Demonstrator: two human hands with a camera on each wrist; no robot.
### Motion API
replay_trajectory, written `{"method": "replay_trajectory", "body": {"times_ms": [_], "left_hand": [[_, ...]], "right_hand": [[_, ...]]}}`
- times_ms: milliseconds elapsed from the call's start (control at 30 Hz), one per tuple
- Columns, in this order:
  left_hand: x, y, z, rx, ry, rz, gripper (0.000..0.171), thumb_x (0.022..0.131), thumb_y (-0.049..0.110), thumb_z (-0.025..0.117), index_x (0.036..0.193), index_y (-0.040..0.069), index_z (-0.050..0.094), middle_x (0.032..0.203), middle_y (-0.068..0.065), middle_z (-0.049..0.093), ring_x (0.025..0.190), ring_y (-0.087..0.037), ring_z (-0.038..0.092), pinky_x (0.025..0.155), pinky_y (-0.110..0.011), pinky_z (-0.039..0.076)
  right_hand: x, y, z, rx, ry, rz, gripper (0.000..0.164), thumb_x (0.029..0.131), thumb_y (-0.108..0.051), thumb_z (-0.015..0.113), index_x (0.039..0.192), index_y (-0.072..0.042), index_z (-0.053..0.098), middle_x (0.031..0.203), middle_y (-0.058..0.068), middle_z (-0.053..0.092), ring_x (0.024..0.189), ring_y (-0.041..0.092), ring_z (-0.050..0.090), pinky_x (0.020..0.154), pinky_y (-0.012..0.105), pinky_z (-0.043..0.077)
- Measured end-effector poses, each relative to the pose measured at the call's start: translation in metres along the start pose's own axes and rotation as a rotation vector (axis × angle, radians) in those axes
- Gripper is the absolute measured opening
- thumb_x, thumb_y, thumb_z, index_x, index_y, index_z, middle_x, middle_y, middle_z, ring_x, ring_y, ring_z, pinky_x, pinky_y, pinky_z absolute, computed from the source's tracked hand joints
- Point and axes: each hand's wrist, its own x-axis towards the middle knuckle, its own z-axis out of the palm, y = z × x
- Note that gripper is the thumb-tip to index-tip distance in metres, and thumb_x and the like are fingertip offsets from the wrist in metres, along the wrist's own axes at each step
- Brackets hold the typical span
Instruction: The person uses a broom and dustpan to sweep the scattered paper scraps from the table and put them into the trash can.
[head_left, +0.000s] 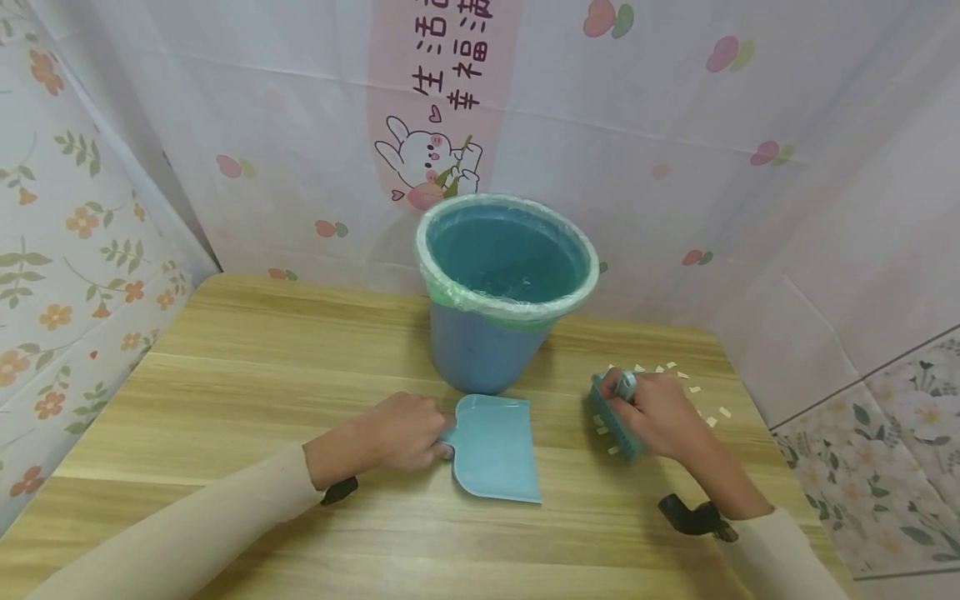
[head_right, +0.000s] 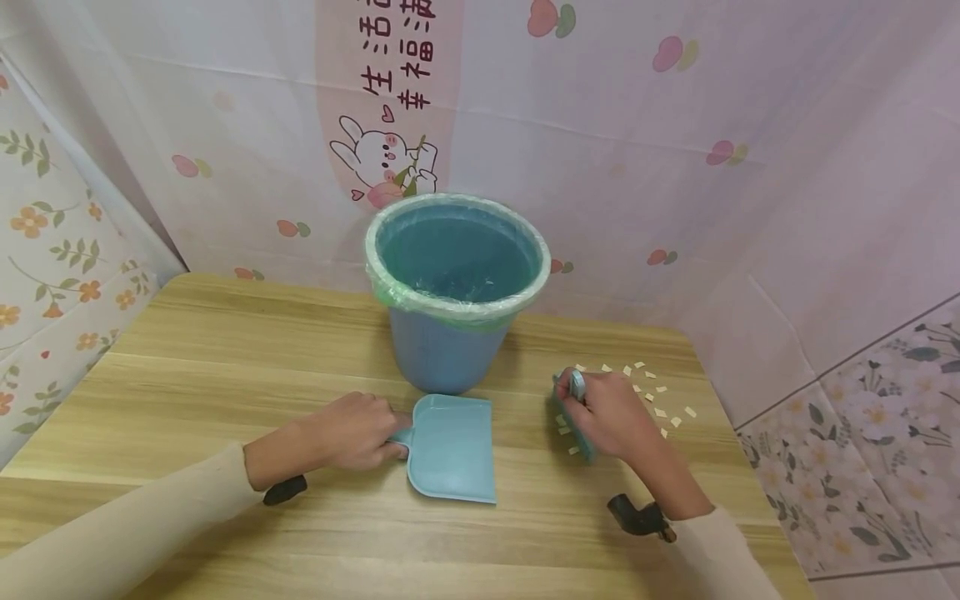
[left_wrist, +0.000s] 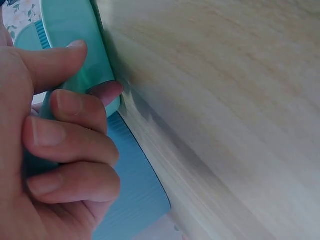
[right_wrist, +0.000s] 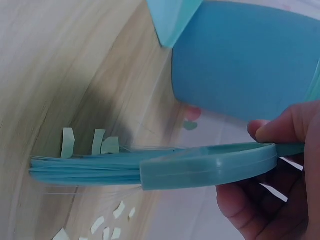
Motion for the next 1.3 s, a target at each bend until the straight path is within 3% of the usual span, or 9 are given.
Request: {"method": "replay_trajectory", "body": {"times_ms": [167, 500, 767, 1100, 1300], "left_hand": [[-0.001, -0.001, 0.001, -0.004, -0.003, -0.003, 0.026, 0.105, 0.035, 0.074, 0.094, 0.012, 0.068, 0.069, 0.007, 0.046, 0.064, -0.009, 0.043, 0.058, -0.034, 0.047], [-0.002, -0.003, 0.004, -0.015, 0.011, 0.003, 0.026, 0.105, 0.035, 0.074, 0.094, 0.013, 0.067, 0.067, 0.008, 0.044, 0.063, -0.009, 0.042, 0.057, -0.032, 0.045], [-0.001, -0.005, 0.002, 0.009, 0.036, 0.021, 0.026, 0.104, 0.033, 0.076, 0.091, 0.013, 0.065, 0.069, 0.006, 0.047, 0.064, -0.011, 0.047, 0.058, -0.037, 0.051], [0.001, -0.005, 0.001, -0.012, 0.007, 0.009, 0.026, 0.105, 0.034, 0.074, 0.092, 0.013, 0.065, 0.068, 0.007, 0.045, 0.063, -0.010, 0.043, 0.058, -0.035, 0.047], [0.001, -0.004, 0.002, -0.020, -0.006, -0.001, 0.026, 0.106, 0.035, 0.074, 0.093, 0.014, 0.065, 0.068, 0.007, 0.044, 0.064, -0.010, 0.042, 0.059, -0.034, 0.045]], "right_hand": [[0.002, -0.007, 0.000, 0.062, -0.037, 0.009, 0.019, 0.094, 0.002, 0.064, 0.096, -0.014, 0.074, 0.080, -0.015, 0.066, 0.063, -0.002, 0.044, 0.063, 0.032, 0.048], [-0.002, 0.002, -0.016, 0.014, -0.041, 0.098, 0.020, 0.098, 0.001, 0.061, 0.098, -0.012, 0.077, 0.072, -0.017, 0.061, 0.055, 0.000, 0.033, 0.053, 0.029, 0.035], [-0.004, 0.018, -0.030, -0.050, -0.128, 0.218, 0.018, 0.102, -0.004, 0.062, 0.106, -0.013, 0.077, 0.092, 0.001, 0.076, 0.063, 0.011, 0.049, 0.056, 0.035, 0.042], [-0.002, 0.026, -0.030, -0.116, -0.157, 0.214, 0.016, 0.099, -0.004, 0.068, 0.103, -0.015, 0.078, 0.094, 0.003, 0.078, 0.063, 0.012, 0.051, 0.059, 0.037, 0.044], [0.001, 0.026, -0.022, -0.124, -0.141, 0.134, 0.017, 0.094, -0.003, 0.070, 0.096, -0.019, 0.077, 0.097, 0.000, 0.078, 0.066, 0.012, 0.055, 0.061, 0.038, 0.046]]}}
